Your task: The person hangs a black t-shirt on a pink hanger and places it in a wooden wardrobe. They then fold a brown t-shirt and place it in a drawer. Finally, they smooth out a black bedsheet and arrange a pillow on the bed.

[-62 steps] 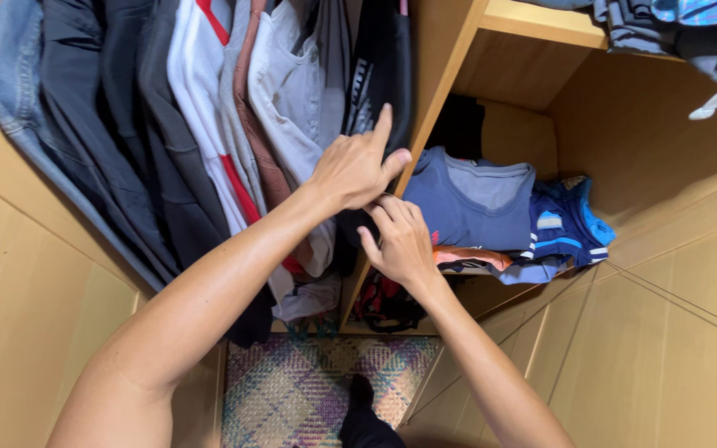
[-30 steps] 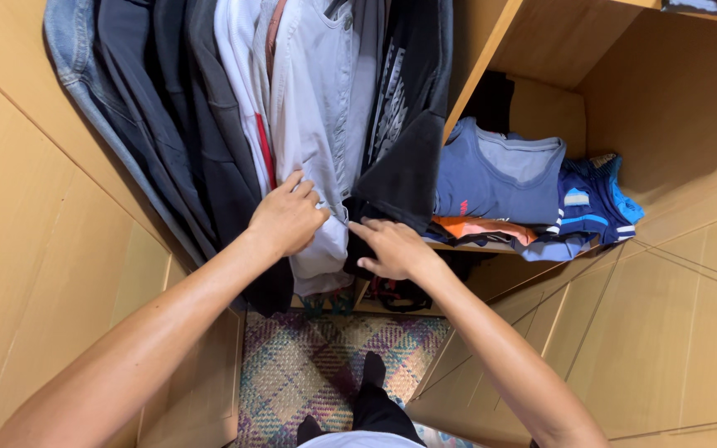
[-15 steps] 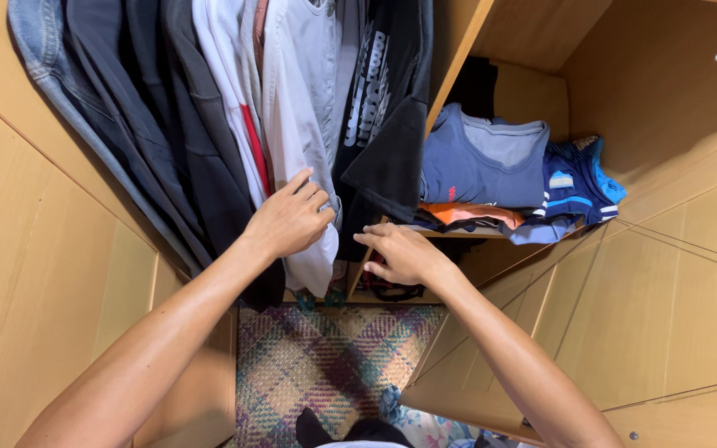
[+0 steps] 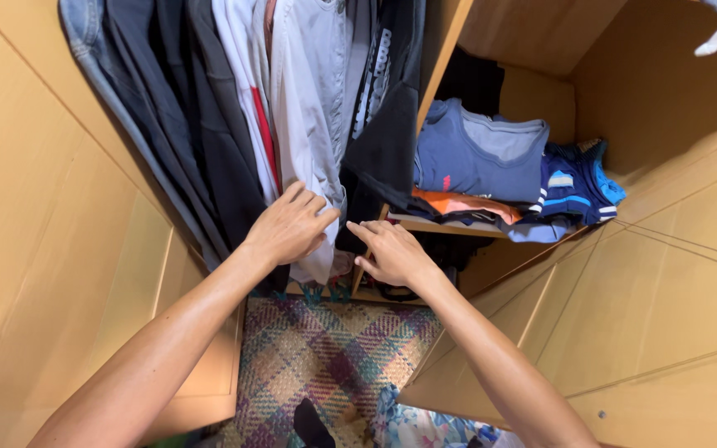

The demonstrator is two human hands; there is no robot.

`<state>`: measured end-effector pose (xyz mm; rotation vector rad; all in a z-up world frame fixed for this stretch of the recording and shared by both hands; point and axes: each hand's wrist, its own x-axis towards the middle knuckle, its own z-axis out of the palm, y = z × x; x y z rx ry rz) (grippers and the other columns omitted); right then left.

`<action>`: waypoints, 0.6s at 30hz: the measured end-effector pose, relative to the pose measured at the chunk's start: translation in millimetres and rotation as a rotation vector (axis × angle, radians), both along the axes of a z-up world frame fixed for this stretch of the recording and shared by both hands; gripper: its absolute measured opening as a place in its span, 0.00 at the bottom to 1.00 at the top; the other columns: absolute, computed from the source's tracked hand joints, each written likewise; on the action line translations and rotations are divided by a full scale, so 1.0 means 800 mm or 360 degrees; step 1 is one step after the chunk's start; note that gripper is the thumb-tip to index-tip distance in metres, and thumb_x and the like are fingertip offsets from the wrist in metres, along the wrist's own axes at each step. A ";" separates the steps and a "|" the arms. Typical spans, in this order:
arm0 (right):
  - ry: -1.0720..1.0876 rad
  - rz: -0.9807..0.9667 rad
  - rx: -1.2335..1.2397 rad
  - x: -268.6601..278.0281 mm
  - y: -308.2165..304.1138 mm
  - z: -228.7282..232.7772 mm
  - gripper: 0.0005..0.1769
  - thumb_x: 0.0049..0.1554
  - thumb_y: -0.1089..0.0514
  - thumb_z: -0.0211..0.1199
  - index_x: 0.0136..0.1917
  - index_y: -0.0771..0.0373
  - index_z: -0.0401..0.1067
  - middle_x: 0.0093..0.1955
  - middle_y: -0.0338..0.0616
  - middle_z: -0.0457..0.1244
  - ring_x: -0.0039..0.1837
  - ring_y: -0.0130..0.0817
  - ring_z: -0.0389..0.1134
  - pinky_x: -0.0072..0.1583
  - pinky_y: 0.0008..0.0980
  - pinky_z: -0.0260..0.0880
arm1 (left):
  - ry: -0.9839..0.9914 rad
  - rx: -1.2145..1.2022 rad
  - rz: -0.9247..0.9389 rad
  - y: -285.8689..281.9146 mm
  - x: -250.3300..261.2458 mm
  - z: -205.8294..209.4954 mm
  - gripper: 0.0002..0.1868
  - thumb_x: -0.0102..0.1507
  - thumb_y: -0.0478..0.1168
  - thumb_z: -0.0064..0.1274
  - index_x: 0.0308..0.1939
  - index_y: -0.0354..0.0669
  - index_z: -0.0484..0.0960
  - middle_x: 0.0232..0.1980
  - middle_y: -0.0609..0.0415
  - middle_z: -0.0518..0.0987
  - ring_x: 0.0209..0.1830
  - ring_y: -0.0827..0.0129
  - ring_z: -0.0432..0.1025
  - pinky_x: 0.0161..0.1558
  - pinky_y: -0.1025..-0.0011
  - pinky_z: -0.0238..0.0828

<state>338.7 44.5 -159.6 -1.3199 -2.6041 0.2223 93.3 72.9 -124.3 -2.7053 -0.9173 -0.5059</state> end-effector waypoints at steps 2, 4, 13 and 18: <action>0.0039 -0.0033 0.0010 -0.001 -0.018 0.000 0.38 0.55 0.50 0.67 0.75 0.64 0.61 0.68 0.57 0.63 0.69 0.53 0.63 0.67 0.49 0.62 | -0.0022 -0.0037 0.0061 -0.022 0.001 -0.003 0.27 0.54 0.43 0.64 0.56 0.45 0.77 0.46 0.50 0.78 0.52 0.55 0.72 0.67 0.55 0.59; 0.0079 -0.0021 -0.0015 0.001 -0.037 0.004 0.39 0.54 0.50 0.67 0.74 0.63 0.61 0.67 0.58 0.63 0.68 0.53 0.63 0.67 0.49 0.63 | -0.0052 -0.0062 0.0117 -0.048 0.003 -0.005 0.32 0.54 0.43 0.64 0.62 0.46 0.74 0.47 0.49 0.78 0.51 0.55 0.73 0.64 0.54 0.60; 0.0154 0.0100 -0.0030 0.039 -0.161 0.022 0.38 0.54 0.50 0.67 0.74 0.63 0.62 0.68 0.56 0.63 0.68 0.52 0.65 0.66 0.48 0.64 | -0.0094 -0.0143 0.0288 -0.177 0.026 -0.016 0.31 0.57 0.43 0.62 0.64 0.45 0.73 0.48 0.51 0.78 0.52 0.57 0.73 0.65 0.54 0.59; 0.0141 0.0138 -0.0053 0.064 -0.228 0.021 0.39 0.54 0.51 0.67 0.75 0.63 0.61 0.68 0.57 0.63 0.68 0.53 0.63 0.67 0.48 0.63 | -0.0086 -0.0239 0.0316 -0.246 0.047 -0.027 0.31 0.55 0.42 0.62 0.62 0.46 0.74 0.48 0.50 0.78 0.54 0.57 0.72 0.64 0.54 0.59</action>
